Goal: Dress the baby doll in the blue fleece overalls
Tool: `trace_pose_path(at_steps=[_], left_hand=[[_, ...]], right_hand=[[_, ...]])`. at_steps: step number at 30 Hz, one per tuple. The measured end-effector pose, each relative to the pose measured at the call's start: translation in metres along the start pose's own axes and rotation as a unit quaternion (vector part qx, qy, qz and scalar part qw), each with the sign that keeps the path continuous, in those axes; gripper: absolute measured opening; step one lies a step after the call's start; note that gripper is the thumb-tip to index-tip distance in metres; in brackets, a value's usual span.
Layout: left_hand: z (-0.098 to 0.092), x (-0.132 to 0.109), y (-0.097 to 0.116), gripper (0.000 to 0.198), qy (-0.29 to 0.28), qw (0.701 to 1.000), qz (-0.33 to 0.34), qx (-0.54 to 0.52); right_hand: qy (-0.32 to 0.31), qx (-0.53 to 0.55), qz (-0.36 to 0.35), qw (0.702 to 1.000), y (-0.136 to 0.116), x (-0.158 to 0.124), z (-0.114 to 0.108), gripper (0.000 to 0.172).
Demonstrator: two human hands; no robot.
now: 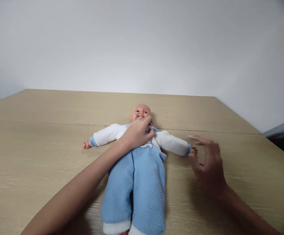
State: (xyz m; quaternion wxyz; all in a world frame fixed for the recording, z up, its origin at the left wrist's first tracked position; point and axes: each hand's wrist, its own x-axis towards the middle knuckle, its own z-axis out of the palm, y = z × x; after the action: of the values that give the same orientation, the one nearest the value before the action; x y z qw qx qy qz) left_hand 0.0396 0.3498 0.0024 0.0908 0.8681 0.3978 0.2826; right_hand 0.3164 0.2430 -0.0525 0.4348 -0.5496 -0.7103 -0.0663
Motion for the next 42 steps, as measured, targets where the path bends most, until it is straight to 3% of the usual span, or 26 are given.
trace_pose_path(at_steps=[2, 5, 7, 12, 15, 17, 20, 24, 27, 30, 34, 38, 42], left_hand=[[0.001, 0.000, 0.000, 0.012, 0.004, 1.000, 0.001, -0.010], [0.001, 0.000, -0.001, 0.018, 0.001, 1.000, -0.003, -0.021], [0.000, -0.001, 0.000, 0.020, 0.001, 1.000, -0.001, -0.020], [-0.005, -0.003, 0.010, 0.014, 0.039, 0.997, 0.061, 0.012], [-0.008, -0.006, 0.019, 0.014, -0.010, 0.994, 0.107, -0.014], [-0.009, -0.007, 0.021, 0.011, -0.074, 0.990, 0.114, -0.041], [-0.008, -0.007, 0.018, 0.012, -0.147, 0.982, 0.101, -0.064], [-0.004, -0.005, 0.013, 0.013, -0.156, 0.981, 0.069, -0.089], [-0.003, -0.004, 0.014, 0.012, -0.149, 0.983, 0.056, -0.091], [-0.004, -0.005, 0.016, 0.004, -0.136, 0.983, 0.060, -0.104], [-0.007, -0.007, 0.024, 0.014, -0.129, 0.983, 0.063, -0.111], [-0.006, -0.007, 0.033, 0.021, -0.118, 0.988, 0.059, -0.077], [0.003, -0.001, 0.035, 0.044, -0.133, 0.988, 0.070, -0.023]], right_hand=[[-0.071, 0.120, 0.039, 0.989, -0.020, -0.003, 0.007, 0.028], [-0.228, 0.268, 0.107, 0.930, -0.042, -0.003, 0.021, 0.023], [-0.299, 0.299, 0.129, 0.897, -0.047, 0.003, 0.029, 0.031], [-0.357, 0.384, 0.166, 0.835, -0.042, 0.024, 0.035, 0.054], [-0.321, 0.460, 0.221, 0.798, -0.040, 0.032, 0.042, 0.050], [-0.281, 0.454, 0.225, 0.815, -0.040, 0.032, 0.048, 0.047], [-0.251, 0.364, 0.167, 0.881, -0.042, 0.028, 0.054, 0.040], [-0.219, 0.177, 0.076, 0.957, -0.037, 0.018, 0.046, 0.025], [-0.151, 0.057, -0.004, 0.987, -0.023, 0.013, 0.033, 0.013], [-0.109, -0.034, -0.070, 0.991, 0.002, 0.010, 0.022, 0.034], [-0.144, -0.034, -0.067, 0.987, 0.040, 0.007, 0.016, 0.065], [-0.191, 0.042, 0.000, 0.981, 0.056, 0.009, 0.016, 0.062], [-0.170, 0.068, 0.026, 0.983, 0.039, 0.017, 0.005, 0.051]])
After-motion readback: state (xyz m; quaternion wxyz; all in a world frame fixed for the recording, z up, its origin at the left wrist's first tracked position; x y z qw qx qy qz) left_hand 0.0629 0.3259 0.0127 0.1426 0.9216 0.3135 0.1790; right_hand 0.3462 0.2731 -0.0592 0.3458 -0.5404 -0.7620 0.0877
